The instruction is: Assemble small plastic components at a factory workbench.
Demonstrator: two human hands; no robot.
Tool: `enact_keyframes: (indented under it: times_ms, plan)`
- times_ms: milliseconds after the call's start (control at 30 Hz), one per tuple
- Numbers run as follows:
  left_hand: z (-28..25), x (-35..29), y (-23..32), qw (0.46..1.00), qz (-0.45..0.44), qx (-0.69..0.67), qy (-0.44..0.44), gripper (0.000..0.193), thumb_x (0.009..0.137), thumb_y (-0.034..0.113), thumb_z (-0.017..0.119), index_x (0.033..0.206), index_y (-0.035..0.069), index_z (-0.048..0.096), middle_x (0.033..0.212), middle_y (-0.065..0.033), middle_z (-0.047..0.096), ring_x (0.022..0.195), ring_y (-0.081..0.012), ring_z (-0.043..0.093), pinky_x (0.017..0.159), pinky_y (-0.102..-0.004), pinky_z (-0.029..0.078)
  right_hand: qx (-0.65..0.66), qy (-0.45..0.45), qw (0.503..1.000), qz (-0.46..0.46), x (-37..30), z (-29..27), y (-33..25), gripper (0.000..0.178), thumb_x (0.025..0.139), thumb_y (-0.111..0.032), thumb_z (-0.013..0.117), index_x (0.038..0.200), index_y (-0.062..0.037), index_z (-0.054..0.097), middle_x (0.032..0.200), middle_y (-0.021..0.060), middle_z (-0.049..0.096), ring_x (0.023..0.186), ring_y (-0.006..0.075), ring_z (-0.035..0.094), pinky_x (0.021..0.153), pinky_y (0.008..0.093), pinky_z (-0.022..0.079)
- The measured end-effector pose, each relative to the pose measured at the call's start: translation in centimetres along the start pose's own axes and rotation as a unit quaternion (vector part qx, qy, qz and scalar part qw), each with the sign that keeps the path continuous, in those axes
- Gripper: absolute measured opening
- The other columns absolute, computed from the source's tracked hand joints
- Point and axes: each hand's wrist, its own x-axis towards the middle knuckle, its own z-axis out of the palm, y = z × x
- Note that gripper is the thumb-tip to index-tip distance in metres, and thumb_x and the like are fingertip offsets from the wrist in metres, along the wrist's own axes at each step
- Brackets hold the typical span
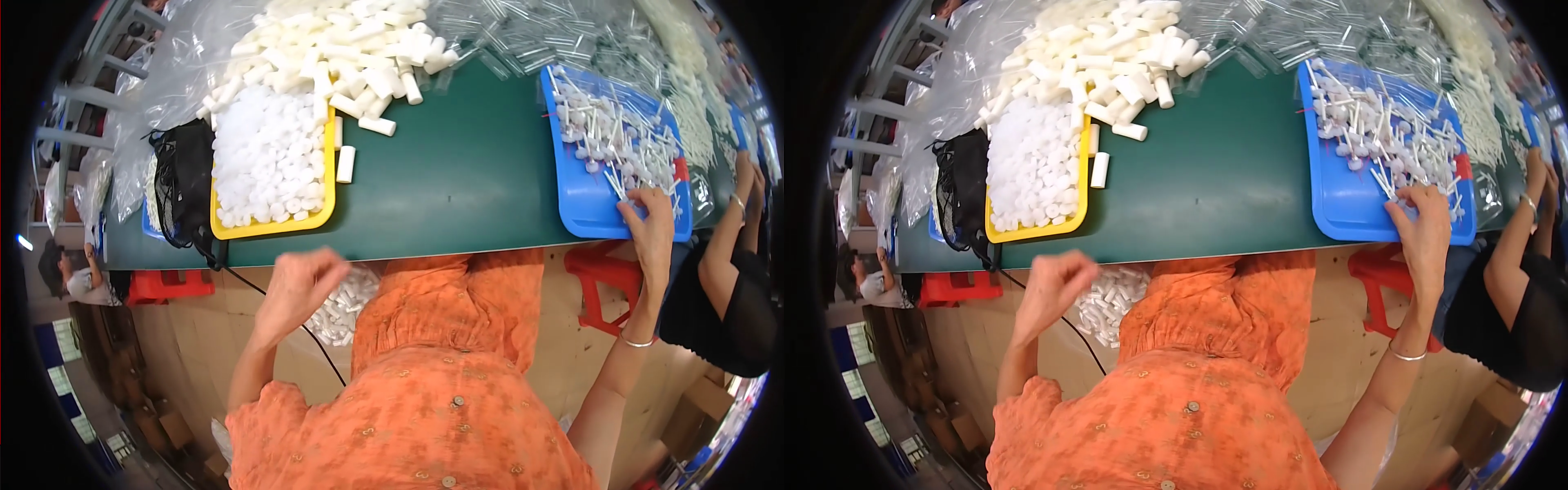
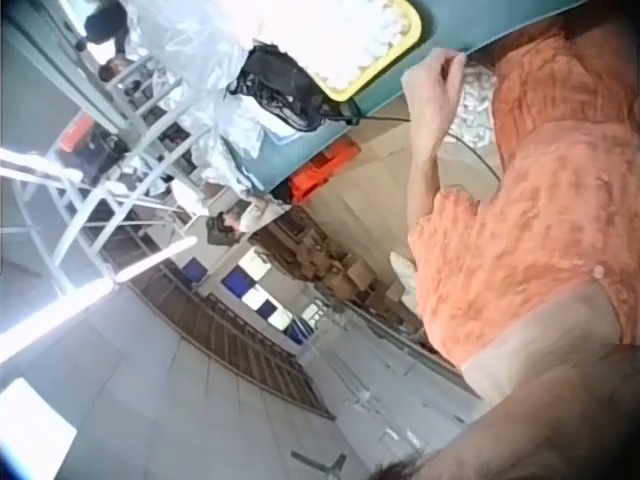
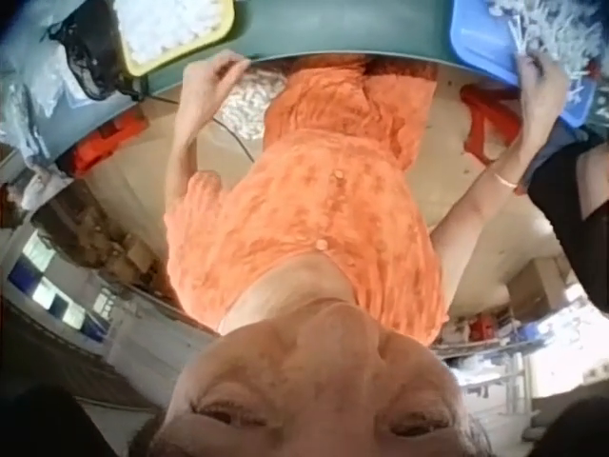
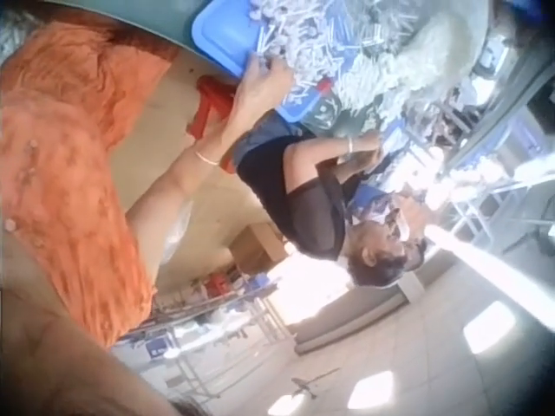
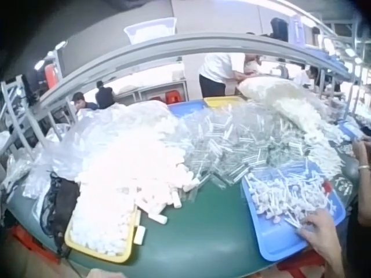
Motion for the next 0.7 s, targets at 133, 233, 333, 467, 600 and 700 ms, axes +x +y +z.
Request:
enact_keyframes:
  times_ms: [133, 233, 333, 467, 600, 700]
  plan:
    - [-0.3, 7.1, 3.2, 0.835, 0.244, 0.349, 0.35, 0.018, 0.074, 0.014, 0.077, 0.081, 0.007, 0.062, 0.081, -0.008, 0.052, 0.079, -0.0251, 0.05, 0.069, -0.0383, 0.039, 0.019, 0.042, 0.999, 0.002, -0.7, 0.1, -0.2, 0.02, 0.082, -0.009, 0.071, 0.1, -0.0007, 0.067, 0.091, 0.0119, 0.058, 0.09, 0.0273, 0.057, 0.082, 0.0331, 0.044]
    - [-0.9, 9.9, 2.7, 0.835, 0.2, 0.432, 0.277, 0.021, 0.071, 0.015, 0.077, 0.08, 0.006, 0.06, 0.085, -0.0082, 0.049, 0.086, -0.0255, 0.048, 0.072, -0.0378, 0.036, 0.069, 0.06, 0.995, 0.038, -1.9, -0.4, -1.2, 0.021, 0.084, -0.005, 0.069, 0.105, -0.0004, 0.067, 0.101, 0.0109, 0.062, 0.099, 0.0247, 0.059, 0.089, 0.031, 0.044]
    - [-0.8, 10.1, 2.9, 0.828, 0.214, 0.441, 0.272, 0.021, 0.07, 0.014, 0.077, 0.079, 0.007, 0.059, 0.083, -0.0073, 0.048, 0.087, -0.0256, 0.047, 0.073, -0.0383, 0.035, 0.189, 0.125, 0.973, 0.042, -3.0, -0.3, -2.6, 0.024, 0.087, 0.0, 0.065, 0.111, 0.0014, 0.065, 0.115, 0.0094, 0.064, 0.107, 0.0202, 0.059, 0.094, 0.0276, 0.044]
    - [1.6, 10.5, 4.1, 0.826, 0.297, 0.38, 0.292, 0.023, 0.071, 0.012, 0.076, 0.086, 0.007, 0.059, 0.089, -0.0091, 0.054, 0.086, -0.0269, 0.052, 0.073, -0.0392, 0.04, 0.59, 0.101, 0.792, 0.123, -5.4, 1.3, -8.3, 0.02, 0.087, 0.005, 0.062, 0.107, 0.0014, 0.06, 0.108, 0.0127, 0.068, 0.092, 0.0155, 0.066, 0.083, 0.0288, 0.053]
    - [6.6, 9.0, 6.6, 0.927, 0.337, 0.09, 0.138, 0.033, 0.076, 0.009, 0.076, 0.101, 0.005, 0.054, 0.092, -0.0129, 0.064, 0.077, -0.0281, 0.064, 0.062, -0.037, 0.051, 0.747, -0.046, 0.656, 0.101, -5.3, 5.0, -13.7, 0.025, 0.086, 0.003, 0.063, 0.111, 0.0036, 0.058, 0.106, 0.0115, 0.064, 0.089, 0.0161, 0.063, 0.082, 0.028, 0.052]
    - [8.2, 9.3, 8.1, 0.904, 0.405, 0.027, 0.133, 0.032, 0.078, 0.002, 0.074, 0.104, 0.003, 0.057, 0.088, -0.0121, 0.064, 0.074, -0.0268, 0.064, 0.06, -0.0348, 0.051, 0.799, -0.033, 0.579, 0.16, -5.7, 6.4, -14.4, 0.025, 0.095, -0.004, 0.058, 0.119, 0.0024, 0.057, 0.103, 0.0084, 0.062, 0.086, 0.0135, 0.06, 0.079, 0.0285, 0.052]
